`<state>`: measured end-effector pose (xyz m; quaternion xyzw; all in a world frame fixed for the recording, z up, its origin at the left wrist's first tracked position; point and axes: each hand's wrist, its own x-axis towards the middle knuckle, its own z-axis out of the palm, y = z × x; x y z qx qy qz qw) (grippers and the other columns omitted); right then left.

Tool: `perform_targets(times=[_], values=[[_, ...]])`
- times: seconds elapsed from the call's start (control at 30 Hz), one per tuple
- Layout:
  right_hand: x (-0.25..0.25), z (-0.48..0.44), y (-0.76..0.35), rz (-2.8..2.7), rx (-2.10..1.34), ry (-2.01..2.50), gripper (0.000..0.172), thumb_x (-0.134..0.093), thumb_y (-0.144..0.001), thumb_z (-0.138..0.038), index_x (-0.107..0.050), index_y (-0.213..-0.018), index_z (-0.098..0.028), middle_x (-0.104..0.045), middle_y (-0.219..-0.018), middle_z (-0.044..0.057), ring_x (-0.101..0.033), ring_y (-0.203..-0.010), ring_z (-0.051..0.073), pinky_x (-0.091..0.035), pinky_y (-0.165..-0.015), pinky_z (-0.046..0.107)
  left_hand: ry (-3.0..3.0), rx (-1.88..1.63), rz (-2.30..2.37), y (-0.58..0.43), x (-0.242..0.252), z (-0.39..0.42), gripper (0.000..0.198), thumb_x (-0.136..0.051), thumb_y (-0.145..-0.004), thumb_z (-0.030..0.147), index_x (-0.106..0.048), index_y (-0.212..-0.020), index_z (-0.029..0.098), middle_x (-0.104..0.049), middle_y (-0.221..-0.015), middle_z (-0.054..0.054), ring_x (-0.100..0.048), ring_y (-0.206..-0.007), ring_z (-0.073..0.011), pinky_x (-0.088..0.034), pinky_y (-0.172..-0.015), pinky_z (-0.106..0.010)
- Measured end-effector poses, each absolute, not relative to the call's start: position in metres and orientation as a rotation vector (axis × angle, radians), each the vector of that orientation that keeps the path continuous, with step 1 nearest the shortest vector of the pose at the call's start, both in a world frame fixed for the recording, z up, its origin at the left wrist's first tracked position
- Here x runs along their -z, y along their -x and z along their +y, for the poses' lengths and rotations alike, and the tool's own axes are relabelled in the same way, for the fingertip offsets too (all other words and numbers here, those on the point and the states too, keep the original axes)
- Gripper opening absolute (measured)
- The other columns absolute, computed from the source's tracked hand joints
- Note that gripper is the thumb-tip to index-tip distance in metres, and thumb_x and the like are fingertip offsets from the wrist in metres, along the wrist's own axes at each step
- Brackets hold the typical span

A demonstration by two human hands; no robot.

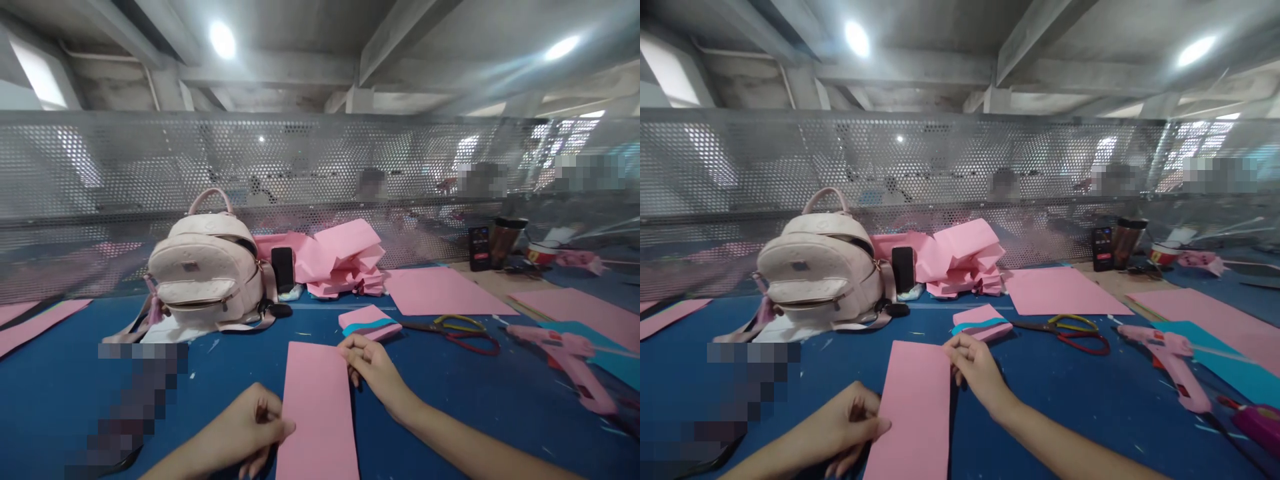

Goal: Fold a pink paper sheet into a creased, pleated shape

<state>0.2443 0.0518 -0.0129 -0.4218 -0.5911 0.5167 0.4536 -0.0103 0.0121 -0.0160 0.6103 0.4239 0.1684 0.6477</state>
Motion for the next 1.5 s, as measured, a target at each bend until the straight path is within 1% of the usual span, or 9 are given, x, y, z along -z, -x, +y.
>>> perform_targets(times=[0.17,0.3,0.53,0.93,1.1,1.27,1.33,1.4,1.5], values=[[0.011,0.046,-0.24,-1.6,-1.292,1.041,0.037,-0.064,-0.083,-0.055,-0.058,-0.082,-0.018,-0.057,-0.055,-0.005,-0.046,-0.043,0.009,-0.034,-0.043,0.02,-1.369,-0.545,0.968,0.011,0.018,0.014,0.06,-0.049,-0.079,0.08,-0.047,-0.068,0.021,-0.039,-0.031,0.01,-0.022,-0.021,-0.004,-0.014,-0.023,-0.014],[0.011,0.04,-0.238,-1.693,-1.285,1.041,0.032,-0.064,-0.086,-0.049,-0.06,-0.085,-0.018,-0.057,-0.058,-0.004,-0.051,-0.049,0.01,-0.036,-0.047,0.02,-1.358,-0.686,0.958,0.01,0.023,0.013,0.056,-0.048,-0.082,0.076,-0.044,-0.07,0.022,-0.038,-0.034,0.011,-0.025,-0.023,-0.0043,-0.014,-0.024,-0.014],[0.013,0.038,-0.238,-1.774,-1.289,1.047,0.03,-0.062,-0.088,-0.048,-0.059,-0.087,-0.017,-0.056,-0.059,-0.003,-0.054,-0.052,0.012,-0.038,-0.049,0.021,-1.387,-0.802,0.943,0.009,0.022,0.005,0.05,-0.045,-0.092,0.067,-0.052,-0.083,0.018,-0.043,-0.038,0.009,-0.026,-0.025,-0.0049,-0.015,-0.026,-0.014],[0.012,0.042,-0.237,-1.812,-1.324,1.096,0.033,-0.059,-0.089,-0.05,-0.059,-0.089,-0.017,-0.055,-0.061,-0.003,-0.054,-0.055,0.013,-0.038,-0.052,0.022,-1.375,-0.781,0.942,0.006,0.023,0.003,0.051,-0.045,-0.093,0.065,-0.057,-0.093,0.016,-0.044,-0.042,0.009,-0.027,-0.027,-0.0053,-0.018,-0.026,-0.014],[0.012,0.044,-0.237,-1.801,-1.335,1.096,0.036,-0.06,-0.087,-0.053,-0.059,-0.088,-0.017,-0.052,-0.059,-0.004,-0.05,-0.053,0.012,-0.037,-0.051,0.021,-1.327,-0.812,0.943,0.007,0.034,0.005,0.05,-0.048,-0.091,0.066,-0.056,-0.086,0.017,-0.042,-0.041,0.009,-0.028,-0.027,-0.005,-0.018,-0.025,-0.013],[0.011,0.045,-0.238,-1.783,-1.362,1.064,0.046,-0.059,-0.085,-0.059,-0.061,-0.102,-0.015,-0.05,-0.061,-0.004,-0.044,-0.055,0.012,-0.035,-0.05,0.022,-1.287,-0.815,0.914,0.009,0.036,0.008,0.051,-0.049,-0.091,0.064,-0.058,-0.095,0.014,-0.05,-0.039,0.006,-0.032,-0.024,-0.0066,-0.021,-0.024,-0.013],[0.011,0.043,-0.239,-1.83,-1.384,1.036,0.046,-0.057,-0.086,-0.059,-0.061,-0.098,-0.015,-0.049,-0.063,-0.003,-0.042,-0.057,0.012,-0.033,-0.053,0.023,-1.261,-0.825,0.892,0.01,0.035,0.009,0.052,-0.05,-0.091,0.064,-0.057,-0.1,0.013,-0.054,-0.04,0.004,-0.036,-0.025,-0.0075,-0.024,-0.024,-0.013],[0.011,0.041,-0.239,-1.898,-1.354,1.027,0.044,-0.055,-0.088,-0.059,-0.06,-0.083,-0.016,-0.045,-0.064,-0.003,-0.038,-0.058,0.012,-0.03,-0.054,0.024,-1.235,-0.841,0.874,0.011,0.034,0.011,0.053,-0.05,-0.09,0.064,-0.056,-0.103,0.013,-0.055,-0.04,0.003,-0.041,-0.026,-0.0086,-0.028,-0.026,-0.013],[0.011,0.039,-0.238,-1.94,-1.297,1.024,0.049,-0.052,-0.09,-0.06,-0.049,-0.064,-0.018,-0.037,-0.063,-0.004,-0.035,-0.058,0.012,-0.027,-0.054,0.025,-1.204,-0.856,0.861,0.011,0.034,0.012,0.052,-0.05,-0.09,0.064,-0.055,-0.101,0.013,-0.057,-0.041,0.002,-0.046,-0.028,-0.01,-0.034,-0.028,-0.014]])
